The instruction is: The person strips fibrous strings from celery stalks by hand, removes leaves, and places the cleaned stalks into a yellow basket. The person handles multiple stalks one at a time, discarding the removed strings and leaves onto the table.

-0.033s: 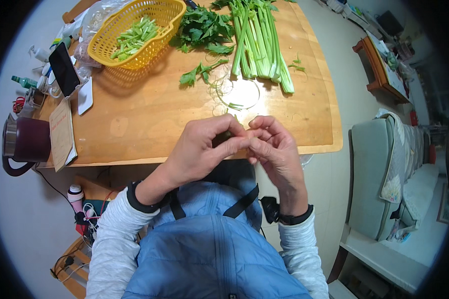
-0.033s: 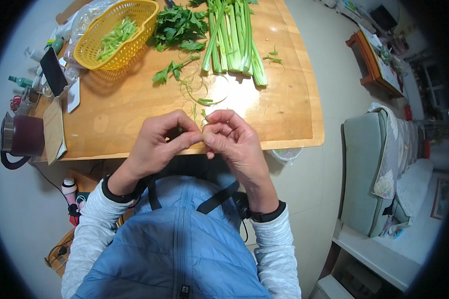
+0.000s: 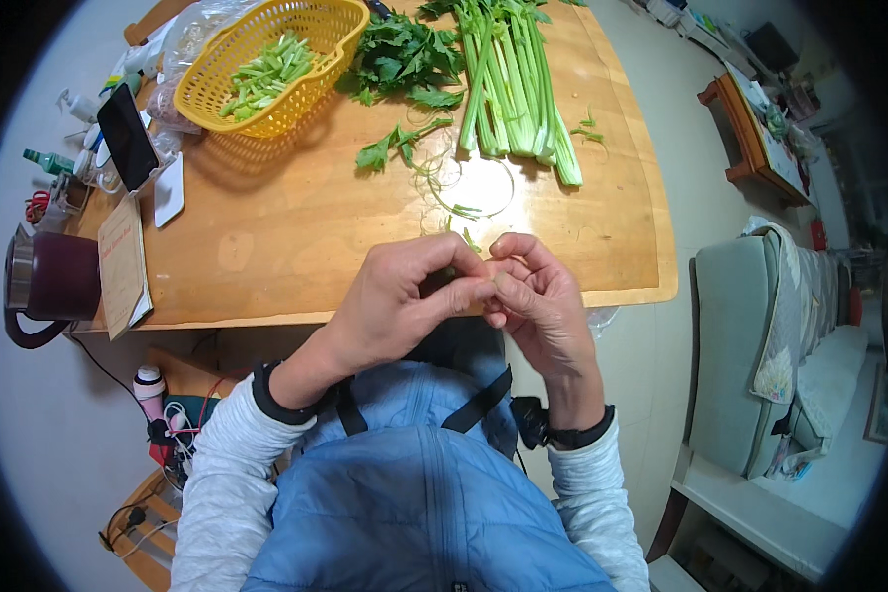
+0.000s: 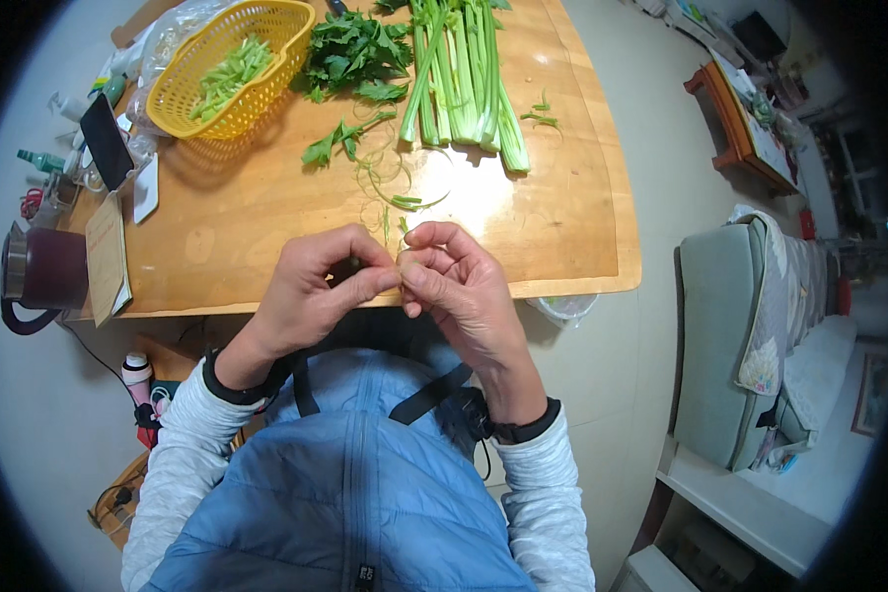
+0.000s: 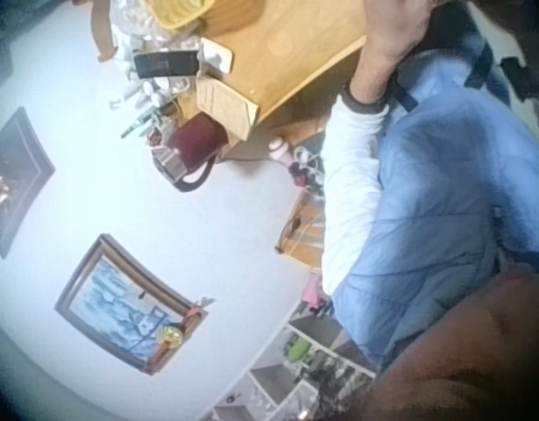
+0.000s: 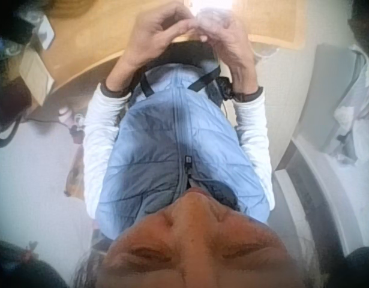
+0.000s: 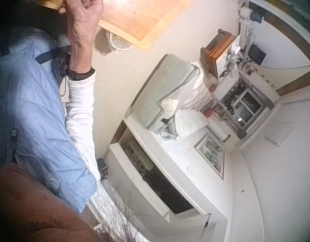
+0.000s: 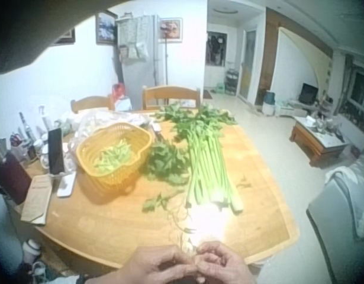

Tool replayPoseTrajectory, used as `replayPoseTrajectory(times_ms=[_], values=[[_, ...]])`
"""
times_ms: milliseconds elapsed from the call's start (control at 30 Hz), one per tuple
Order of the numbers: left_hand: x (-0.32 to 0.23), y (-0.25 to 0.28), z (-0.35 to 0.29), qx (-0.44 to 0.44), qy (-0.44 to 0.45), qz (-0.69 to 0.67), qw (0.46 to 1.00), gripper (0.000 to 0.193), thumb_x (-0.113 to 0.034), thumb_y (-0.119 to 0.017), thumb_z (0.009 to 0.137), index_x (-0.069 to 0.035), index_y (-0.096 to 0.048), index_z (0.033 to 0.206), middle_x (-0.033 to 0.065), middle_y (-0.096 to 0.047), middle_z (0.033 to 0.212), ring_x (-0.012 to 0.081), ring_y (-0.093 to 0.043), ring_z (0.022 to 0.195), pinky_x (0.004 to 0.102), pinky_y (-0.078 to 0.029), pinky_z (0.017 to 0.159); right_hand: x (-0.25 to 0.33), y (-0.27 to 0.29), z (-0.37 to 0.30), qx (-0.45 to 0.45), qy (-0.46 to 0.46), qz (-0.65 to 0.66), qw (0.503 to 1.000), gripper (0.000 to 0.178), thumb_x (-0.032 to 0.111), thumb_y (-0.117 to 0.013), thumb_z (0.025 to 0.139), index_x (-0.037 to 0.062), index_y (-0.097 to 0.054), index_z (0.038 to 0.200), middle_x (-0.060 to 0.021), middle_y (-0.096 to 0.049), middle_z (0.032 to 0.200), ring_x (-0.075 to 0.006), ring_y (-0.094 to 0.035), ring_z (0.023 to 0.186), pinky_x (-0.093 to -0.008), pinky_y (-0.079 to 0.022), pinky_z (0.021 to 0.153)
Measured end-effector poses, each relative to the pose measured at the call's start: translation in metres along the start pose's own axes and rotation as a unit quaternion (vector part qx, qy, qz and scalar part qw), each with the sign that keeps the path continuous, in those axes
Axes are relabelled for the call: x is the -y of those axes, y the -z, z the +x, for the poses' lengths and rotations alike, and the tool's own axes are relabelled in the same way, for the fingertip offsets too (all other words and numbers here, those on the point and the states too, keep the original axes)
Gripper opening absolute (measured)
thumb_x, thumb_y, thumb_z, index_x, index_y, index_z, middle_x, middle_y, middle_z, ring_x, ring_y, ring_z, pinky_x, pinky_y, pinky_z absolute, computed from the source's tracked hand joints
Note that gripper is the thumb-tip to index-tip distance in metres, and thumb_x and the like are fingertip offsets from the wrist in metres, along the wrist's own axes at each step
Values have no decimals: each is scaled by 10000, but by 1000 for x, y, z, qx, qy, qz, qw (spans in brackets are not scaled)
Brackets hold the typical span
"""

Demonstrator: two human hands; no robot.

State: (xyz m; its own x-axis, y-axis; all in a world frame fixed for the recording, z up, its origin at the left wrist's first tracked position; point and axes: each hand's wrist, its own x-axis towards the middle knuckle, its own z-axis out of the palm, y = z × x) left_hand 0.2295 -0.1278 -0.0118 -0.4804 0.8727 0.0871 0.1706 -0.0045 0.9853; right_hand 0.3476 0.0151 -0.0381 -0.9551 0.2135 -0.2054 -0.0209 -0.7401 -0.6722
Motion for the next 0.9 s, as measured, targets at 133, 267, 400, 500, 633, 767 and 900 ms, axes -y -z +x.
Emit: replayPoseTrajectory(times_ms=[133,267,400,500,633,767,900], values=[[0,1,-5,0,-1,-10,1000,93,-95,-652,876,-9,-616,877,33,-600,702,61,-509,624,225,-408,555,-11,2,3,6,-9,22,1000,297,82,-676,877,14,-537,1130,-51,-614,897,-93,-598,754,-213,-509,616],[5,16,7,-90,-27,77,993,127,-130,-642,886,-6,-614,884,30,-583,692,62,-488,615,225,-396,549,-6,4,0,12,0,-80,997,282,87,-675,878,7,-569,1126,-43,-611,893,-82,-585,747,-212,-506,615],[8,34,21,-132,-5,153,979,194,-216,-672,869,-31,-627,832,63,-576,645,116,-518,567,281,-398,517,4,11,-5,-37,23,-122,992,234,75,-665,883,1,-604,1096,-38,-624,880,-79,-580,727,-212,-507,617],[12,39,28,-47,1,457,888,236,-291,-685,846,-76,-645,760,102,-601,647,279,-575,584,370,-426,505,5,16,-8,-57,44,-102,992,181,72,-662,884,-3,-629,1045,-41,-638,868,-87,-596,736,-213,-514,630],[16,42,34,-89,-119,423,894,181,-232,-648,860,-63,-662,924,135,-613,726,341,-600,697,428,-451,578,5,18,-8,-59,63,-102,991,171,72,-664,884,-2,-629,1035,-47,-645,879,-101,-615,754,-231,-527,679],[13,49,33,-60,-31,349,935,219,-209,-580,920,-51,-614,1068,153,-590,732,299,-588,676,392,-460,584,10,12,-2,-57,113,-149,981,149,71,-659,891,-5,-630,1014,-40,-643,900,-109,-619,772,-239,-522,722],[9,49,23,-50,75,-35,995,253,-239,-477,997,-38,-571,1119,86,-594,792,166,-566,644,280,-449,524,9,-7,8,-64,206,-269,939,105,41,-672,864,16,-661,966,-25,-620,906,-102,-594,800,-236,-492,717]])
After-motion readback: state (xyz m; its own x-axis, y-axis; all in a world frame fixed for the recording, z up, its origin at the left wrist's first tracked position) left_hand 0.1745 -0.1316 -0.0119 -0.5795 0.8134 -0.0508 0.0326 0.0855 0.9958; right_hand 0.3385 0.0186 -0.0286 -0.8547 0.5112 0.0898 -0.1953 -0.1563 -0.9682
